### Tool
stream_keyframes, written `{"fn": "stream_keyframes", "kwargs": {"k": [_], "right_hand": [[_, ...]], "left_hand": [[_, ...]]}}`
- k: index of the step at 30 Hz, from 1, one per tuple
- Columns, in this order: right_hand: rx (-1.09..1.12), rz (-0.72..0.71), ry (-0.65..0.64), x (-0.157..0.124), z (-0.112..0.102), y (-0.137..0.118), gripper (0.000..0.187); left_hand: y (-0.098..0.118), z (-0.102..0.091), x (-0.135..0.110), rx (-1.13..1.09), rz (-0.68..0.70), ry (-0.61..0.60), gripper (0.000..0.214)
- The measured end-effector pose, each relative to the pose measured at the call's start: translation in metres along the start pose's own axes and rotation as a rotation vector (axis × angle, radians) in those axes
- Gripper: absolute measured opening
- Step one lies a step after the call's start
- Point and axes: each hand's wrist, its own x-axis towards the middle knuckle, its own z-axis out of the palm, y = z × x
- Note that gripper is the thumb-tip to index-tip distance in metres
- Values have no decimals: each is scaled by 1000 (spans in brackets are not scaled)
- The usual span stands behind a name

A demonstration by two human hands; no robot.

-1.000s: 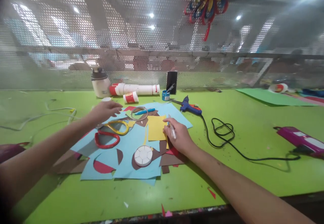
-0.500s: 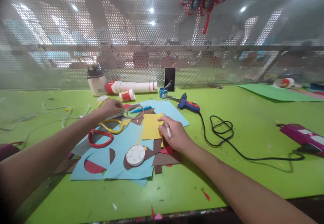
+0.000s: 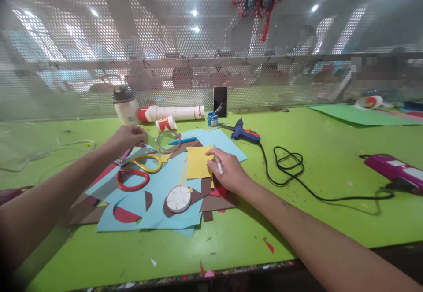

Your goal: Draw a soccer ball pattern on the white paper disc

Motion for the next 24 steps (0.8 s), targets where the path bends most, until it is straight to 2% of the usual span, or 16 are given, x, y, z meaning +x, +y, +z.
{"fn": "stream_keyframes", "kwargs": {"k": [7, 12, 15, 19, 21, 24], "right_hand": [[21, -9, 6, 0, 0, 1, 26], [37, -23, 16, -1, 0, 1, 24], [48, -32, 25, -1, 1, 1, 23], [77, -42, 48, 1, -2, 1, 24], [95, -57, 54, 0, -4, -2, 27], [112, -111, 13, -6, -6, -12, 30]], "left_hand": [[14, 2, -6, -127, 137, 140, 36], [25, -14, -2, -255, 149, 281, 36], [33, -21, -10, -400, 147, 335, 37], [39, -16, -43, -565, 145, 227, 35], [38, -10, -62, -618, 153, 169, 43], [33, -2, -82, -688, 144, 130, 38]]}}
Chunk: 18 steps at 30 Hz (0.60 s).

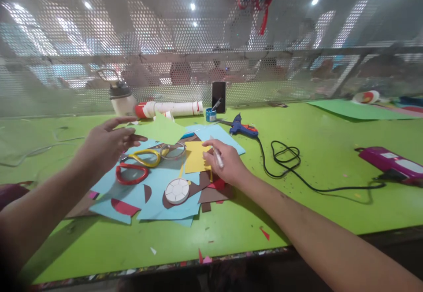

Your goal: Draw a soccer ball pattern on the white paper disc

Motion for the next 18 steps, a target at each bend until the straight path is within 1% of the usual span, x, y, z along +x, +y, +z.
{"fn": "stream_keyframes", "kwargs": {"k": [2, 4, 6, 8, 10, 13, 15, 18], "right_hand": [[3, -61, -78, -7, 3, -13, 31], [-11, -140, -186, -15, 9, -25, 36], [-47, -210, -280, -23, 18, -33, 49], [-91, -256, -332, -28, 26, -34, 59], [-128, -284, -348, -31, 32, -31, 58], [-154, -319, -332, -32, 35, -28, 49], [-156, -335, -299, -31, 34, -30, 47], [-169, -331, -219, -29, 26, -36, 45]], "left_hand": [[-6, -1, -8, -30, -26, 9, 34], [-13, -1, -12, -48, -72, 15, 32], [-22, -3, -16, -56, -149, -7, 31], [-31, -5, -22, -56, -230, -38, 33], [-39, -9, -29, -51, -280, -45, 35], [-45, -15, -42, -35, -309, -44, 37], [-46, -18, -49, -19, -301, -51, 39], [-44, -20, -57, 12, -250, -81, 39]]}}
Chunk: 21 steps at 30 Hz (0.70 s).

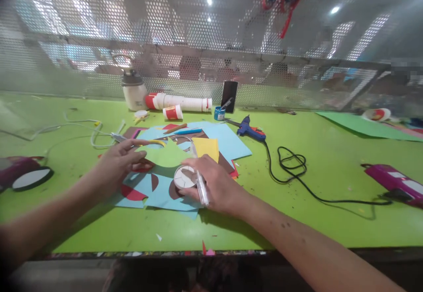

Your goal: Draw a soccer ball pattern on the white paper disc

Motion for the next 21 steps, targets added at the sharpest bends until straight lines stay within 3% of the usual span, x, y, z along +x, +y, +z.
{"fn": "stream_keyframes", "kwargs": {"k": [4, 9, 14, 21], "right_hand": [[-96, 122, 138, 6, -18, 11, 43], [-229, 357, 192, 15, -39, 51, 47], [-294, 458, 88, 23, -46, 72, 50], [-338, 346, -139, 54, -34, 54, 40]], "left_hand": [[4, 4, -9, 60, 70, -94, 39], [1, 9, -16, 151, 88, -297, 32], [-9, 12, -23, 343, 89, -495, 22], [-10, 12, -25, 509, 133, -546, 14]]}}
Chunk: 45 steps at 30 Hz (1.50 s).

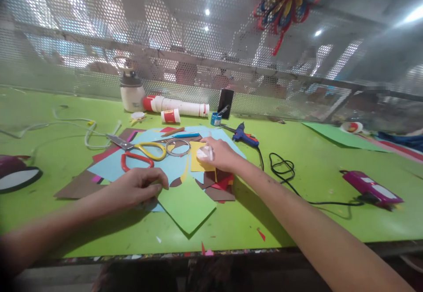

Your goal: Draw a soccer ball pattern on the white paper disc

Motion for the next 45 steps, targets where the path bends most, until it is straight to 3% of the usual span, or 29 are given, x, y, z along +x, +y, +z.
{"fn": "stream_keyframes", "kwargs": {"k": [4, 8, 12, 15, 18, 21, 24, 29, 39, 45], "right_hand": [[-38, -4, 3, 25, 7, -5, 32], [-55, 66, 66, 50, 15, 7, 31], [-22, 62, 98, 57, 18, 18, 31], [19, 38, 195, 46, 11, 18, 33], [86, -5, 295, 22, 0, 11, 32], [165, -80, 314, -9, -6, -3, 23], [223, -158, 286, -38, -3, -16, 20], [289, -282, 221, -62, 9, -24, 14], [339, -398, 230, -69, 9, -25, 15], [266, -441, 52, -74, 5, -29, 11]], "left_hand": [[1, 0, 4, -6, 11, 45, 15], [3, 2, 6, -59, 2, 73, 18], [4, 1, 4, -148, -2, 75, 16], [5, -7, 3, -240, -18, 124, 17], [4, -19, 5, -346, -37, 247, 17], [1, -27, 8, -466, -49, 396, 16], [-1, -26, 12, -565, -65, 470, 16], [0, -19, 14, -627, -93, 413, 21], [4, -17, 11, -557, -58, 320, 25], [6, -10, 9, -377, -80, 221, 13]]}}
